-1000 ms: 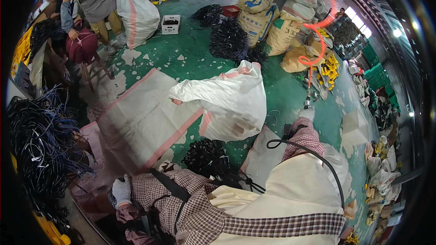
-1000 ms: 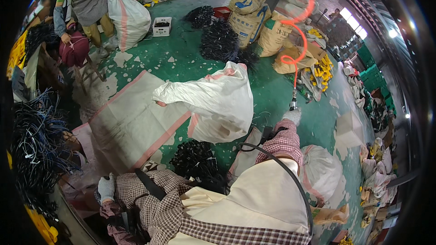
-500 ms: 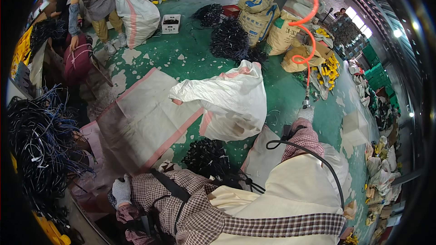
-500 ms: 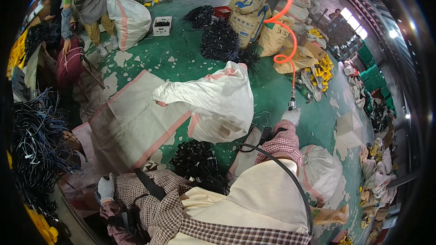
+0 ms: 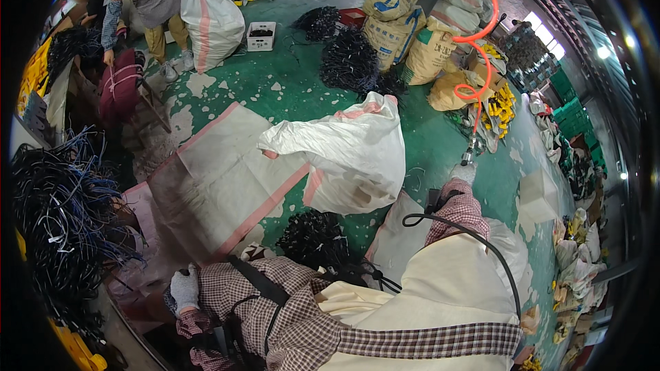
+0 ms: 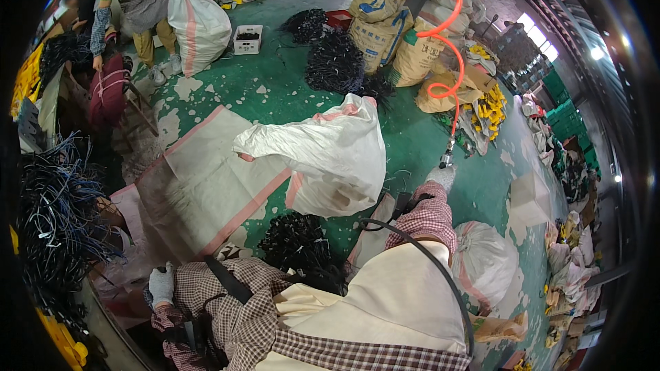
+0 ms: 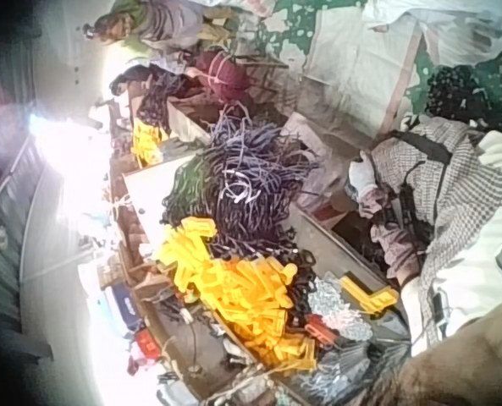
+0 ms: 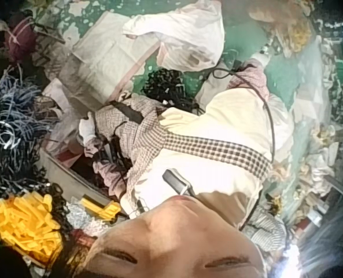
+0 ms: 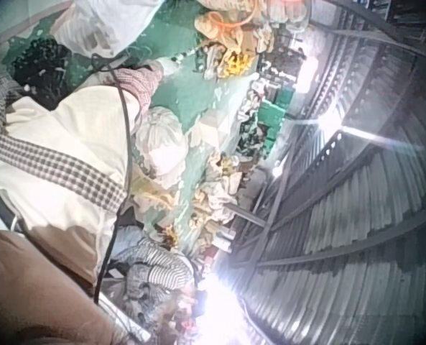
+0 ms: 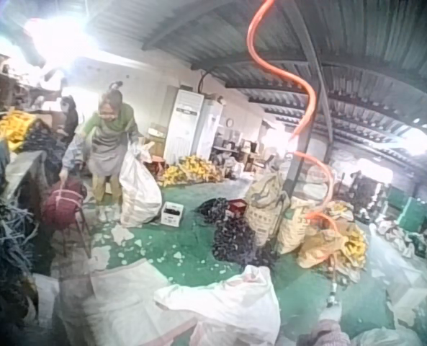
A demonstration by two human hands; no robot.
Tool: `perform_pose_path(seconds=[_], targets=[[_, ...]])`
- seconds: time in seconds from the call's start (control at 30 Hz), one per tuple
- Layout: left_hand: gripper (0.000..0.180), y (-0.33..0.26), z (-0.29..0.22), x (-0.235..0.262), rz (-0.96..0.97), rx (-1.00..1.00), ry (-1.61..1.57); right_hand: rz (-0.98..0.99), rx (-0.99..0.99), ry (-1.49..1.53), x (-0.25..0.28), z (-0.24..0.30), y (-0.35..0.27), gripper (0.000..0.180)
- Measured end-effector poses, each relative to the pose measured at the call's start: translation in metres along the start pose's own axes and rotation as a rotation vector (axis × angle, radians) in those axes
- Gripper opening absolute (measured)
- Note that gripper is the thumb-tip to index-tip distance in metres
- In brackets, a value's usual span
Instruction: Assembling plastic and metal components using a pneumatic rivet gun and soldering wires.
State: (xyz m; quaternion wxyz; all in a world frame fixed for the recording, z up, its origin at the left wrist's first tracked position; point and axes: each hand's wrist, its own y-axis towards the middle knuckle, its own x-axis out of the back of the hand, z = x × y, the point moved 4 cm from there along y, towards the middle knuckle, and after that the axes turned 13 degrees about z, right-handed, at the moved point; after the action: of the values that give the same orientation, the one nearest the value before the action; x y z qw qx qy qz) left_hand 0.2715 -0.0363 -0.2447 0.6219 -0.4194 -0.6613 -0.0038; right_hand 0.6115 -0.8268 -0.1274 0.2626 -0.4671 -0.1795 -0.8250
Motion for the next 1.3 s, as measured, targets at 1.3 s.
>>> perform_pose_path(seconds=[1.3], targets=[[0.056,0.002,0.001,-0.007,-0.054,-0.042,-0.012,-0.075,0.076,0.029,-0.02,-0.002,0.035,0.034]])
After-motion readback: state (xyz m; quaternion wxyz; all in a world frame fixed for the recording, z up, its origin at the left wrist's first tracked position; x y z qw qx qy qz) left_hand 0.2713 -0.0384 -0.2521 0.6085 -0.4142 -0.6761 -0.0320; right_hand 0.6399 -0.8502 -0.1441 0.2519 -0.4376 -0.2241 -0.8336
